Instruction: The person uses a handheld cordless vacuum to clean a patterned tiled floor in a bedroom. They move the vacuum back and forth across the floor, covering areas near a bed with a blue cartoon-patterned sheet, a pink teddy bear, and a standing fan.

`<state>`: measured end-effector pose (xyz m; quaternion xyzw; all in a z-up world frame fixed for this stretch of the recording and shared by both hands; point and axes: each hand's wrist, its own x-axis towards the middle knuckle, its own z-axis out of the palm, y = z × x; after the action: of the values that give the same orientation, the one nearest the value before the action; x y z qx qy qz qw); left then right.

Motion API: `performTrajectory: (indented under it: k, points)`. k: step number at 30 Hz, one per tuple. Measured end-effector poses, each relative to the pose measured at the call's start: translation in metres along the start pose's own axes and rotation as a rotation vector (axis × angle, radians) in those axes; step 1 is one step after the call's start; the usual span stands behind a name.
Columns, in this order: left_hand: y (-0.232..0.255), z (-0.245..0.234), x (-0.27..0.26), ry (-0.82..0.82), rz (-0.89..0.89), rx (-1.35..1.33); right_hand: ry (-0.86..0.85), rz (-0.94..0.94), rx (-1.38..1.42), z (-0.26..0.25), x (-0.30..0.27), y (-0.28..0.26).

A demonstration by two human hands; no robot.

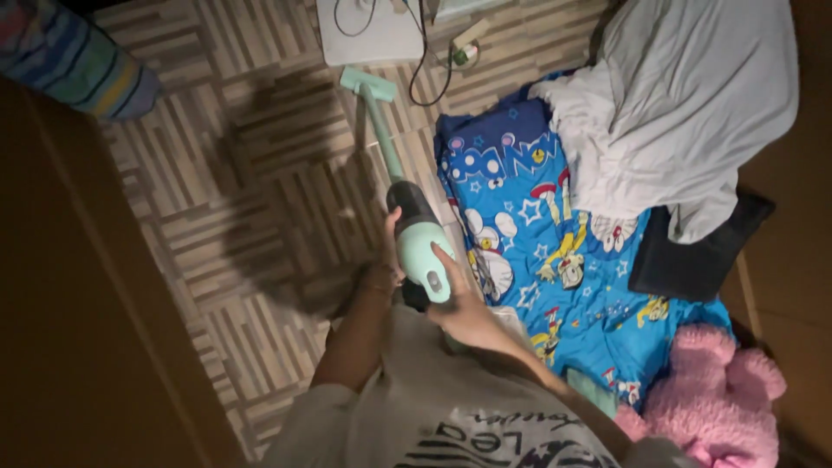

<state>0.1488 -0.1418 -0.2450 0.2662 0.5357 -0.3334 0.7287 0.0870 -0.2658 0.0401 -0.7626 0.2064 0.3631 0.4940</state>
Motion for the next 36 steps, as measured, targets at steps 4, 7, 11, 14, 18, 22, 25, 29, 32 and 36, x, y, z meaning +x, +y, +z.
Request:
performTrajectory:
  k: [4, 7, 11, 14, 18, 22, 25, 29, 32, 36]
  points:
    - [-0.016, 0.048, -0.061, -0.014, -0.038, -0.066, -0.033, -0.024, -0.007, -0.010, 0.016, 0.020]
    - [-0.017, 0.063, -0.043, -0.058, 0.034, -0.054, 0.002, -0.217, 0.103, -0.016, 0.026, 0.034]
    - [-0.010, 0.087, -0.071, -0.052, 0.048, 0.007, 0.035, -0.087, 0.057, -0.025, 0.021, 0.019]
    - [-0.006, 0.091, -0.101, -0.030, 0.035, 0.016, 0.003, -0.078, 0.060, -0.021, 0.014, 0.011]
    - [-0.007, 0.003, 0.167, -0.105, 0.133, 0.048, -0.013, -0.003, 0.063, -0.016, 0.006, 0.004]
    - [-0.030, 0.030, -0.029, -0.072, 0.012, -0.006, 0.011, 0.040, 0.037, 0.002, -0.012, 0.001]
    - [-0.030, 0.028, -0.089, -0.052, 0.044, 0.006, 0.000, 0.064, 0.036, 0.021, -0.023, 0.012]
    - [-0.041, -0.003, -0.118, -0.053, 0.083, 0.029, -0.002, 0.093, 0.064, 0.050, -0.043, 0.026]
    - [-0.054, -0.028, -0.163, -0.039, 0.082, 0.089, -0.018, 0.136, 0.081, 0.075, -0.066, 0.037]
    - [-0.076, -0.093, -0.148, -0.048, 0.066, 0.132, -0.017, 0.156, 0.205, 0.120, -0.105, 0.054]
